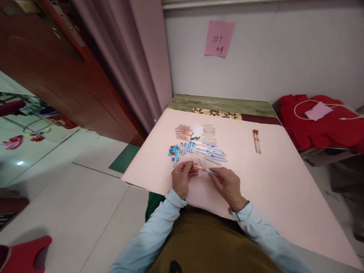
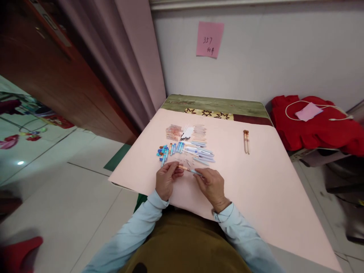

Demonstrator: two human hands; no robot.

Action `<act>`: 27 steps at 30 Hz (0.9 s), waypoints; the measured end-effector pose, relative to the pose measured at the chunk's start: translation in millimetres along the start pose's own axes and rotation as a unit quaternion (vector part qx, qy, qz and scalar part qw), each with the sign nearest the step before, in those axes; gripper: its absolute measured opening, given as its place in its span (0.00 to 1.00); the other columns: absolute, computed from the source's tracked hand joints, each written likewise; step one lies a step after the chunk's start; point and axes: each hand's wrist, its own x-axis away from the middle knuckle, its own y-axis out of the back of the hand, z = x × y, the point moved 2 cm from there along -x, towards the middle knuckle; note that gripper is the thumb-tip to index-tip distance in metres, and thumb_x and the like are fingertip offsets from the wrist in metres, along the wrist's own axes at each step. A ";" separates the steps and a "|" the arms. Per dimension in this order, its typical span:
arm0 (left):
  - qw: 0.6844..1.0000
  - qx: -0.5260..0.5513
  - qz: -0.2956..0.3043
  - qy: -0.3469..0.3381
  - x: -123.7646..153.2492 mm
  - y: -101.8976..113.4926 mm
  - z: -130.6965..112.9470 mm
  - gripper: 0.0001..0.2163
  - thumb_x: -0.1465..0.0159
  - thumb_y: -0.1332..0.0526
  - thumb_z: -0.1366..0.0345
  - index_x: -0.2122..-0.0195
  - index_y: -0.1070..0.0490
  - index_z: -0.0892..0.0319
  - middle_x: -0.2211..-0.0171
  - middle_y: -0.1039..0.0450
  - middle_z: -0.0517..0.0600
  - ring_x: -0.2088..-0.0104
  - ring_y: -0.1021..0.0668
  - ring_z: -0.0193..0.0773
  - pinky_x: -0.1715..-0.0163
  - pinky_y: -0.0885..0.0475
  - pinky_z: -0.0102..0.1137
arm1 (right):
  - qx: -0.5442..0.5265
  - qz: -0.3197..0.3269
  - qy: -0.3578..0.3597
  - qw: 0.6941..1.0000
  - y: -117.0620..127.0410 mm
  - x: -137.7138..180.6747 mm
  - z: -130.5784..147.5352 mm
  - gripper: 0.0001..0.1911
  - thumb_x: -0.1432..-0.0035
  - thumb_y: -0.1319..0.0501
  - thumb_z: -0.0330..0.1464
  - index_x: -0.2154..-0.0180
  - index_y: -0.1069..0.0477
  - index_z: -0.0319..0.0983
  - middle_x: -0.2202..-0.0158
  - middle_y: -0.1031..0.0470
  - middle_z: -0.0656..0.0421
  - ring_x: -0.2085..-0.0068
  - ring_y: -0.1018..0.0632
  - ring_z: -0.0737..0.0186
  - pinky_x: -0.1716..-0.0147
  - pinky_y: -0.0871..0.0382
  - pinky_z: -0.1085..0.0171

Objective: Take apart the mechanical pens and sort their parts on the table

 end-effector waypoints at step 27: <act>0.982 -0.155 0.005 -0.108 9.6 21.1 5.2 0.14 0.40 0.36 0.52 0.66 0.31 0.59 0.76 0.27 0.46 0.81 0.28 0.30 0.85 0.35 0.23 | 0.017 -0.001 0.071 0.997 -1.3 1.3 2.2 0.05 0.36 0.37 0.34 0.59 0.24 0.42 0.64 0.19 0.58 0.62 0.22 0.60 0.58 0.35 0.60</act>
